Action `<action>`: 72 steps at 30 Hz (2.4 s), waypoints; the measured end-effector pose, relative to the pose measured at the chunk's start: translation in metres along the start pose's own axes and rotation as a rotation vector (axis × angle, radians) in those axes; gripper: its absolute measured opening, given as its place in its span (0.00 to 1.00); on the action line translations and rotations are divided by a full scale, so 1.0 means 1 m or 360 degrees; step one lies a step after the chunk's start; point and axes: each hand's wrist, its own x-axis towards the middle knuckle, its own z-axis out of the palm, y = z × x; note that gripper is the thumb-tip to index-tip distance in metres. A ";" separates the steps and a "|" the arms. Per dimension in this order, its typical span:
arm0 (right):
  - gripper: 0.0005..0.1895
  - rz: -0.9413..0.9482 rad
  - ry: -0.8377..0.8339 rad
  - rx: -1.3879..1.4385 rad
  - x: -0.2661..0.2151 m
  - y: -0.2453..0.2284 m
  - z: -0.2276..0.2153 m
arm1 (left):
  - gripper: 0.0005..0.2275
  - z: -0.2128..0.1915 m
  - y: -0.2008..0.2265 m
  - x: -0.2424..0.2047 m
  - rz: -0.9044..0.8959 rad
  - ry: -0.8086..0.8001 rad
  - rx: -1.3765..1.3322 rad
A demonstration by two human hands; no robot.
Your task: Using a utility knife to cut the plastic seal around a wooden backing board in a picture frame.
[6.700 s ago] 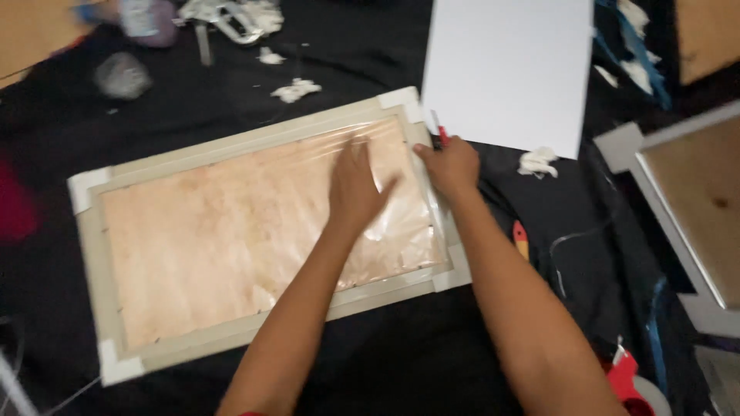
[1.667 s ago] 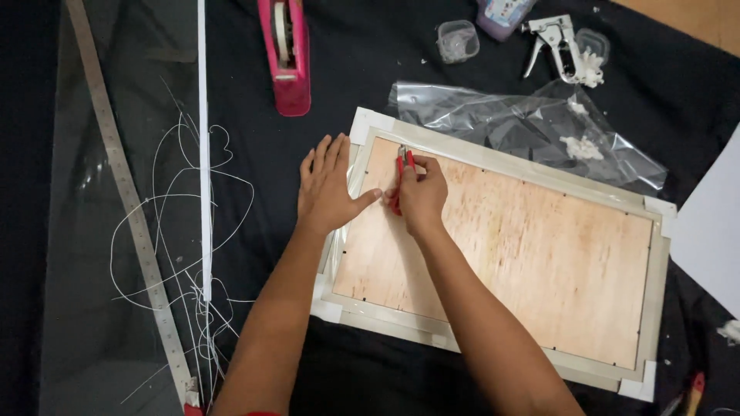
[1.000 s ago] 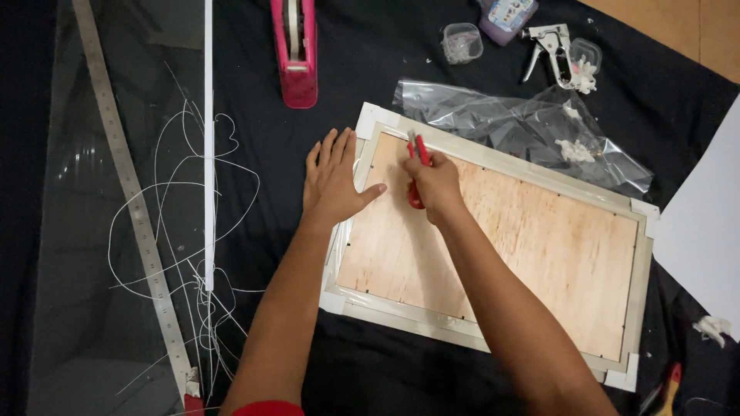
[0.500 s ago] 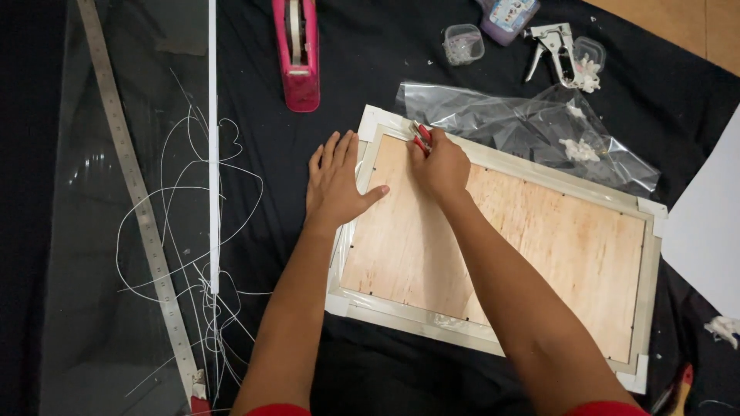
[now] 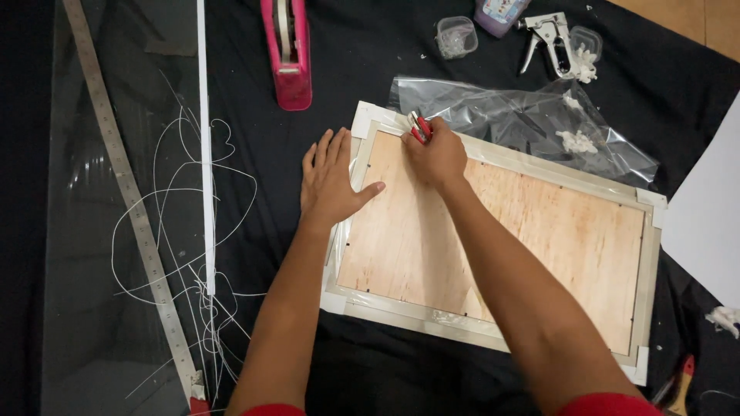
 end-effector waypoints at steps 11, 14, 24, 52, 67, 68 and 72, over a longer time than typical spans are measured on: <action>0.17 -0.0666 -0.0406 -0.0231 -0.067 -0.004 -0.029 | 0.48 0.006 -0.004 0.000 0.0034 0.0053 0.0007; 0.17 -0.0697 -0.0376 -0.0272 -0.067 -0.005 -0.023 | 0.50 0.006 -0.004 0.001 0.0030 0.0057 -0.0013; 0.18 -0.0711 -0.0494 -0.0158 -0.050 -0.022 -0.029 | 0.51 0.008 -0.006 0.003 -0.0004 0.0051 -0.0047; 0.21 -0.0163 0.0046 -0.0317 -0.200 0.113 -0.021 | 0.37 0.070 -0.026 0.028 0.0166 0.0600 0.0600; 0.18 -0.0690 0.0896 -0.0603 -0.199 0.131 0.000 | 0.28 0.093 -0.026 0.047 0.0074 0.0663 0.0764; 0.19 -0.0692 0.0897 -0.0610 -0.199 0.131 0.000 | 0.26 0.090 -0.026 0.046 0.0154 0.0750 0.0801; 0.21 -0.0687 0.0921 -0.0623 -0.199 0.131 0.002 | 0.22 0.077 -0.014 0.034 0.0171 0.0890 0.0756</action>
